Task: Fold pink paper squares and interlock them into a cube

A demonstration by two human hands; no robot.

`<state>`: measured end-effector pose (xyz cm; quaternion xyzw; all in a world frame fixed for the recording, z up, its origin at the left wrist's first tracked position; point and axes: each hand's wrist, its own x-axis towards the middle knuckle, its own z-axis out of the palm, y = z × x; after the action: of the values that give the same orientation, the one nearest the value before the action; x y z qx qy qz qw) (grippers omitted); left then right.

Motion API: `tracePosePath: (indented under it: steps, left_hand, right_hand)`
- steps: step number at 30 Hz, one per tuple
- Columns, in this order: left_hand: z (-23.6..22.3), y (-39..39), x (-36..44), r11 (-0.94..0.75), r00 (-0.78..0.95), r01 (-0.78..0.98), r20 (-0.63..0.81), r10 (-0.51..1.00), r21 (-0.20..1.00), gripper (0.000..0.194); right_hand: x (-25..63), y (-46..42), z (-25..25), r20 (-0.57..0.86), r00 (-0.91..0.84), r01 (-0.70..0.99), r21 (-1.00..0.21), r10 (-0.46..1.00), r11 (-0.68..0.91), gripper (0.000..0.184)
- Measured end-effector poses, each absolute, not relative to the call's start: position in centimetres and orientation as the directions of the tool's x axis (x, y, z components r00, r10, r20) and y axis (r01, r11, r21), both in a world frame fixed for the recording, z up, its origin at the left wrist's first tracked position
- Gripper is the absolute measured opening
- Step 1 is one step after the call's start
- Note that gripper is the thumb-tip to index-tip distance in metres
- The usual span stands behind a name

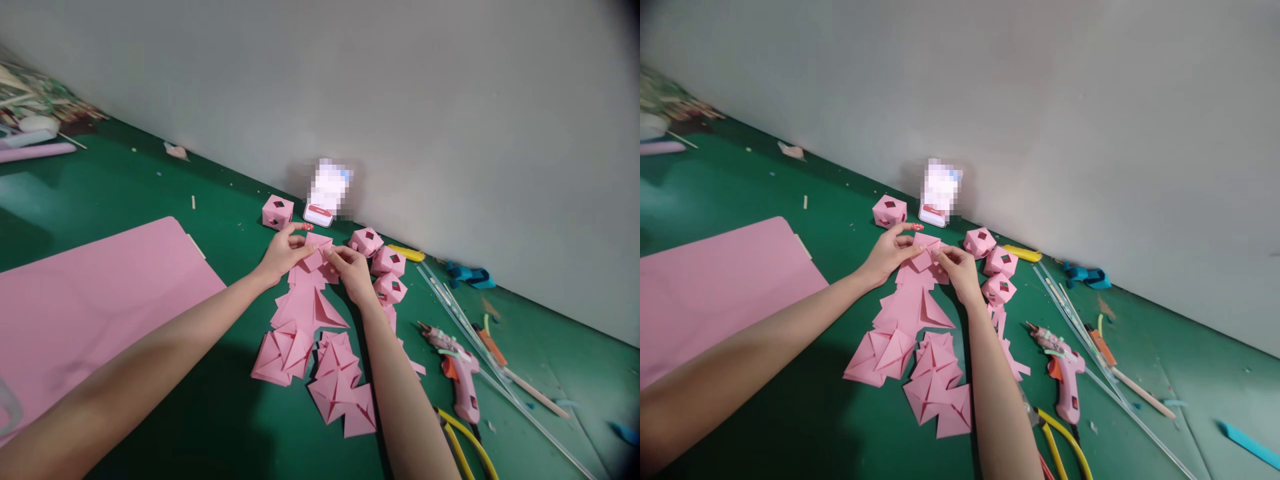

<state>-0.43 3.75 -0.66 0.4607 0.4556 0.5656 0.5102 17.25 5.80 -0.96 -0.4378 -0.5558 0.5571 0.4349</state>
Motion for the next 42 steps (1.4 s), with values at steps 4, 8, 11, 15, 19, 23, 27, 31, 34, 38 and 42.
tracePosePath:
  steps: [4,8,11,15,19,23,27,31,34,38,42]
  left_hand:
    - [-0.63,3.80,-0.42,-0.071,-0.074,-0.141,0.061,0.995,0.987,0.046]
    - [-0.66,3.87,-0.37,-0.078,-0.070,-0.140,0.069,0.995,0.987,0.046]
    - [-0.78,3.89,-0.37,-0.091,-0.063,-0.143,0.083,0.995,0.985,0.046]
    - [-0.72,3.79,-0.39,-0.092,-0.058,-0.130,0.085,0.995,0.987,0.046]
    - [-0.35,3.61,-0.33,-0.076,-0.063,-0.126,0.068,0.996,0.989,0.044]
    - [-0.26,3.59,-0.31,-0.087,-0.067,-0.108,0.080,0.995,0.990,0.044]
    - [-0.48,3.66,-0.38,-0.094,-0.052,-0.103,0.089,0.995,0.990,0.046]
    - [-0.59,3.65,-0.43,-0.096,-0.046,-0.098,0.091,0.995,0.991,0.047]
    - [-0.58,3.62,-0.41,-0.098,-0.038,-0.081,0.096,0.995,0.992,0.049]
    - [-0.53,3.57,-0.34,-0.093,-0.044,-0.096,0.089,0.995,0.991,0.048]
    - [-0.39,3.48,-0.28,-0.077,-0.035,-0.105,0.074,0.997,0.991,0.047]
  right_hand:
    - [17.16,5.75,-1.00,0.025,-0.219,0.002,-1.000,0.975,0.026,0.031]
    - [17.14,5.71,-0.95,0.022,-0.202,0.023,-0.999,0.979,0.027,0.031]
    - [17.11,5.67,-0.81,0.022,-0.199,0.039,-0.999,0.980,0.030,0.033]
    - [17.10,5.66,-0.73,0.039,-0.209,0.048,-0.998,0.977,0.050,0.035]
    - [17.13,5.69,-0.83,0.042,-0.223,0.015,-0.999,0.974,0.047,0.034]
    - [17.09,5.66,-0.82,0.037,-0.228,0.023,-0.999,0.973,0.043,0.035]
    - [17.07,5.61,-0.73,0.040,-0.220,0.037,-0.998,0.975,0.050,0.035]
    - [17.12,5.58,-0.71,0.044,-0.222,0.047,-0.997,0.974,0.055,0.035]
    - [17.09,5.57,-0.78,0.053,-0.230,0.067,-0.995,0.972,0.070,0.036]
    - [17.01,5.59,-0.83,0.054,-0.230,0.051,-0.996,0.972,0.067,0.034]
    - [16.96,5.58,-0.73,0.029,-0.185,0.021,-0.999,0.982,0.033,0.032]
